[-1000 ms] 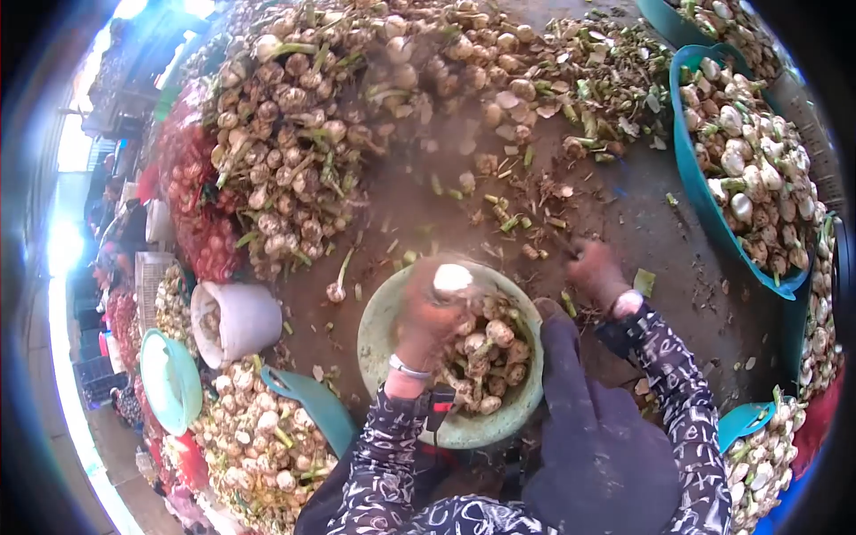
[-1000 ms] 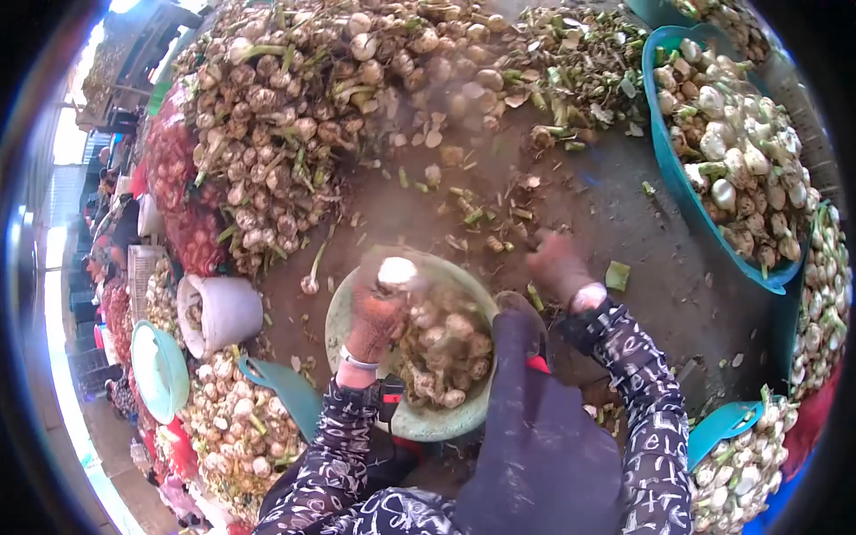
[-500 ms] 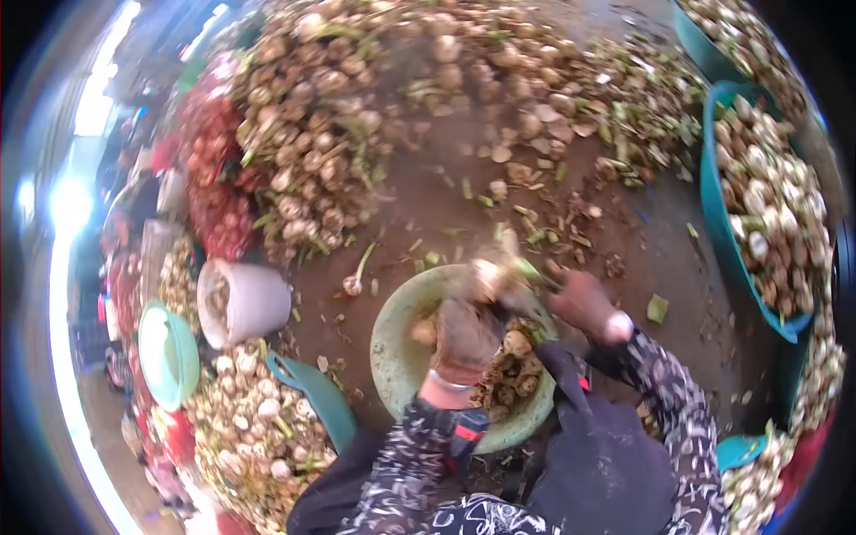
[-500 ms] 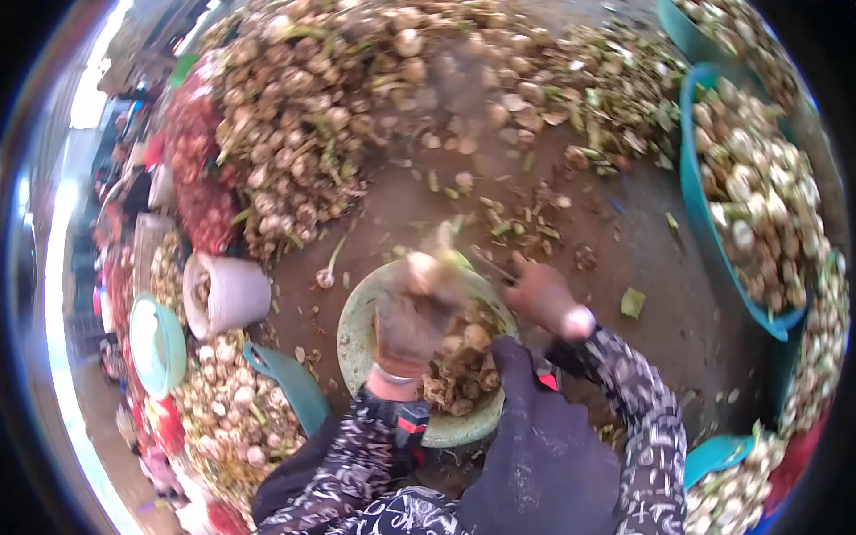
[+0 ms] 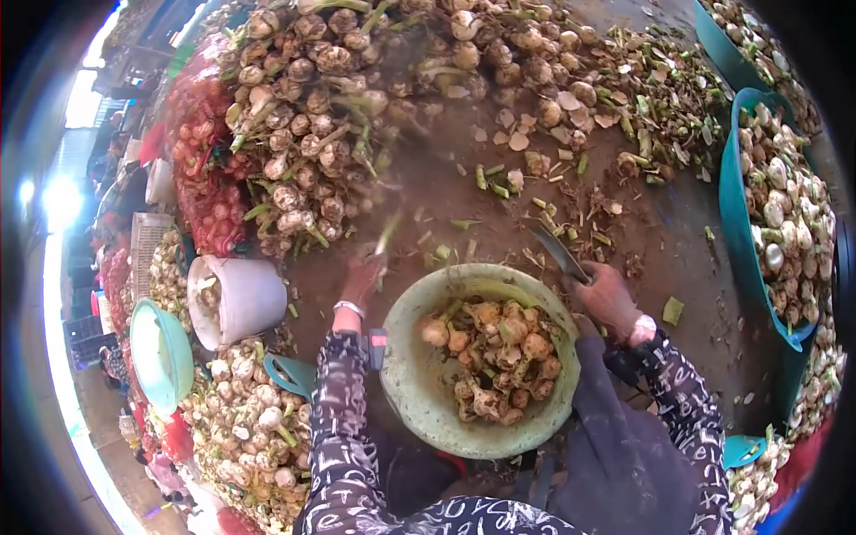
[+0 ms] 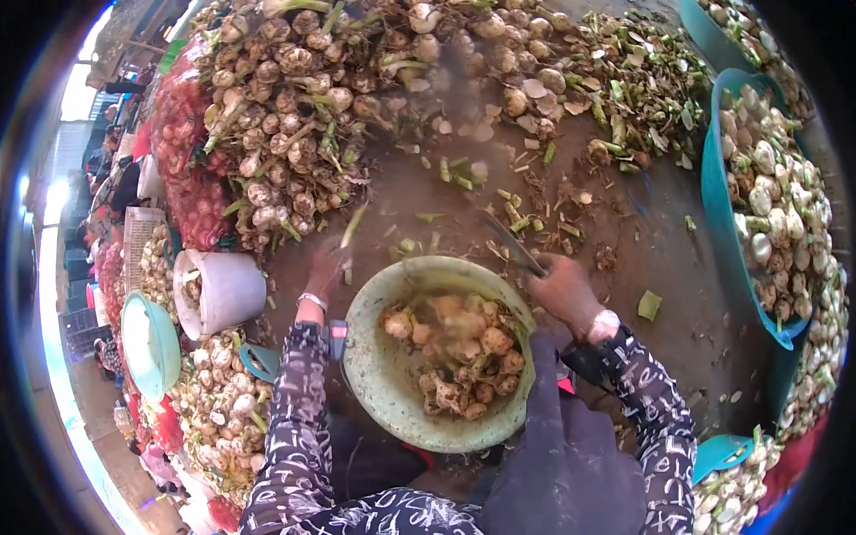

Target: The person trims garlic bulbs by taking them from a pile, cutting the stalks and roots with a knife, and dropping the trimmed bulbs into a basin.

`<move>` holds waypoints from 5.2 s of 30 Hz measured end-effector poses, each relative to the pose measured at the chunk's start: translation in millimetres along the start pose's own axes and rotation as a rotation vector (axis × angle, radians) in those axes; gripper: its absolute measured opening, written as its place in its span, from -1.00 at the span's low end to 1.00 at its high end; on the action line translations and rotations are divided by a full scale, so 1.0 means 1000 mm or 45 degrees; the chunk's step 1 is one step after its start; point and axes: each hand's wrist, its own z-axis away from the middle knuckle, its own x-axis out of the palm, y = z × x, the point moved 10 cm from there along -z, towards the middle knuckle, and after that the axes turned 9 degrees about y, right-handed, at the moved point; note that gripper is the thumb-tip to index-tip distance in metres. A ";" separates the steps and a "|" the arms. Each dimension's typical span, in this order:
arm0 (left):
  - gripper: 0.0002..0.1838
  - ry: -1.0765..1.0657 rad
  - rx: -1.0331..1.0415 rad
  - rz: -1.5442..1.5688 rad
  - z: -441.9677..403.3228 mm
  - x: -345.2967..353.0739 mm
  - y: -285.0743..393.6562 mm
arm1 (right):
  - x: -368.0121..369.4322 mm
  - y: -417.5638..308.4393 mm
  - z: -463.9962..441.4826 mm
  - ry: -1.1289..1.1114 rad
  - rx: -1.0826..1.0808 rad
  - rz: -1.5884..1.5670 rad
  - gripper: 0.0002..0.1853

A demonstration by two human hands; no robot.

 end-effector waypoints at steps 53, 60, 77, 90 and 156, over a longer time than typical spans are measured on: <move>-0.73 0.068 1.380 -0.477 0.220 0.150 0.222 | -0.011 -0.056 0.043 0.145 -0.749 0.210 -0.69; -0.49 -0.352 0.374 0.548 0.223 0.114 0.230 | -0.076 0.060 -0.006 0.357 0.110 0.533 -0.75; -0.34 0.305 0.180 -0.032 -0.025 -0.036 0.086 | -0.031 0.062 -0.015 0.143 0.037 0.383 -0.59; -0.54 0.437 0.056 0.070 -0.056 -0.068 0.026 | 0.015 0.029 -0.010 -0.055 -0.010 0.417 -0.54; -0.31 -0.833 0.119 0.502 0.225 0.109 0.191 | -0.103 0.048 -0.021 0.505 -0.105 0.673 -0.75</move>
